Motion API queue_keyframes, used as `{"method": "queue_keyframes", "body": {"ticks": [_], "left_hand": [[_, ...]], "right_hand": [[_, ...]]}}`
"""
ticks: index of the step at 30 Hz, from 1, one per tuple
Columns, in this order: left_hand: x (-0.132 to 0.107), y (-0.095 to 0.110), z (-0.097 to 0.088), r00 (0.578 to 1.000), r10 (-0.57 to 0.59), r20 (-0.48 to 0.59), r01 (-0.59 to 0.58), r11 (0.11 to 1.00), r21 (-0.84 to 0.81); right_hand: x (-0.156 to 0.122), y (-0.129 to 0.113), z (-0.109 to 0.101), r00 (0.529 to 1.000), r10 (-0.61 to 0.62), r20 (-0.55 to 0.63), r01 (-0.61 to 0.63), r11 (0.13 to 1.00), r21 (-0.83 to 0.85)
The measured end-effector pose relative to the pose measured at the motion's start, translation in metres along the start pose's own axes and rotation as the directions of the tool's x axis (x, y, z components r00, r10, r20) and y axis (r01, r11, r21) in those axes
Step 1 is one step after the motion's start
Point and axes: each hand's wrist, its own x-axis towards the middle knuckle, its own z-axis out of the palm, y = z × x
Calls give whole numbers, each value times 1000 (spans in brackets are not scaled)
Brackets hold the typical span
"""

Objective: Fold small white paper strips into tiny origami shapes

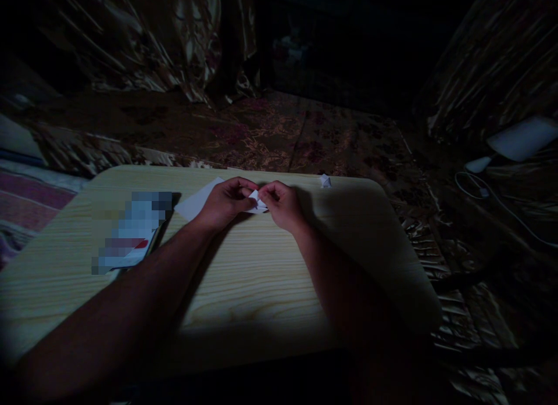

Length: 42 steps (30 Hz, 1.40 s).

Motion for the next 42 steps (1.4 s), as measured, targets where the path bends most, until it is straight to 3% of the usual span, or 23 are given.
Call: {"method": "queue_keyframes", "body": {"ticks": [14,28,42], "left_hand": [[0,0,1,1000,-16,0,16,999,-28],[-3,1,8,1000,16,-27,-15,999,45],[-3,0,8,999,14,-39,-11,998,69]], "right_hand": [[1,2,0,999,-17,27,17,1000,1],[-1,-2,3,999,-19,-32,16,995,-99],[-1,-6,7,995,13,-96,-13,1000,-1]]}}
